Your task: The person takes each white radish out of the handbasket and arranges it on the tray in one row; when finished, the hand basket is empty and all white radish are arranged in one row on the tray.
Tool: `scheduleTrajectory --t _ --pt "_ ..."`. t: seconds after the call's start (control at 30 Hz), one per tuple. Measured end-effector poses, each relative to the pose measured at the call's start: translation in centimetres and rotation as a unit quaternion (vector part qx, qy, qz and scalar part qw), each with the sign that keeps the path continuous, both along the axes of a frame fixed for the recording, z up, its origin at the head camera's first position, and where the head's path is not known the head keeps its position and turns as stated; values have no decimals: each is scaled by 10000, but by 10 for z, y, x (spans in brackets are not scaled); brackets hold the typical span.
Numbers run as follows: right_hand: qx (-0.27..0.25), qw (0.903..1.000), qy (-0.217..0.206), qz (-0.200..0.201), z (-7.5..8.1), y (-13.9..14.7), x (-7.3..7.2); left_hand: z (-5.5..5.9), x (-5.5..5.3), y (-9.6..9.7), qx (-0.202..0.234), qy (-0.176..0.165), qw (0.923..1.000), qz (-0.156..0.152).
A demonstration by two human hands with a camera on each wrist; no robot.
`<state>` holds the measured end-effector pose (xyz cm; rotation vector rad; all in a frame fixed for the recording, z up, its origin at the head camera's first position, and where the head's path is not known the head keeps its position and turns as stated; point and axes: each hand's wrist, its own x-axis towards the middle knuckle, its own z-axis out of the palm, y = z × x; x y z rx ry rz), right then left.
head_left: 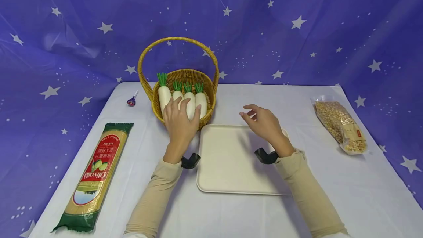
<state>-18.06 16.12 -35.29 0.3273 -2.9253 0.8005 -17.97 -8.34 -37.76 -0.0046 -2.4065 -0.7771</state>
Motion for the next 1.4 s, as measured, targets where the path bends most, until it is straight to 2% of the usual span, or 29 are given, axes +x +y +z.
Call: scheduleTrajectory --t 0.1,0.17,0.2,0.23,0.3,0.43,0.5,0.6,0.63,0.7,0.87,0.9,0.97,1.03,1.07,1.1,1.23,1.4 --pt "-1133 9921 -530 14 -7 0 1 -14 1 -13 731 969 9924 196" --pt "-1828 9794 -857 78 -13 -2 3 -24 0 -25 1143 1279 9846 322" --pt "-2128 9717 -1016 115 -16 -2 3 -30 0 -30 1344 1293 9818 370" --pt "-2406 9635 -1162 168 -19 -3 4 -35 -1 -36 1522 1196 9803 400" --pt "-2852 9479 -1391 271 -25 -5 5 -46 -1 -46 1930 790 9773 372" --pt "-3379 9227 -1749 627 -38 -12 5 -63 -2 -58 2519 -135 9677 47" --pt "-3518 9128 -1923 785 -44 -18 5 -71 -4 -60 2723 -365 9614 -106" --pt "-3902 8893 -2172 988 -50 -29 5 -79 -6 -62 2916 -409 9552 -307" --pt "-4098 8779 -2258 1021 -50 -33 5 -81 -7 -61 2974 -382 9533 -348" --pt "-4610 8467 -2403 1132 -52 -44 3 -82 -8 -61 3036 -274 9515 -418" --pt "-5853 7567 -2467 1551 -48 -73 -10 -82 -9 -59 3116 -16 9494 -392" --pt "-6034 7430 -2404 1611 -45 -79 -15 -81 -9 -58 3119 3 9494 -378" --pt "-6285 7251 -2279 1654 -39 -91 -28 -81 -10 -59 3115 8 9495 -380" --pt "-6327 7262 -2150 1618 -32 -102 -42 -81 -11 -60 3125 20 9491 -389" --pt "-6283 7325 -2113 1550 -29 -106 -48 -81 -11 -61 3122 22 9492 -385" --pt "-6174 7444 -2090 1452 -27 -111 -54 -81 -11 -61 3119 15 9494 -383" --pt "-5518 8017 -2154 798 -21 -124 -75 -81 -11 -62 3150 -29 9482 -401" --pt "-4592 8529 -2482 5 -14 -136 -91 -83 -11 -60 3177 -77 9473 -405"
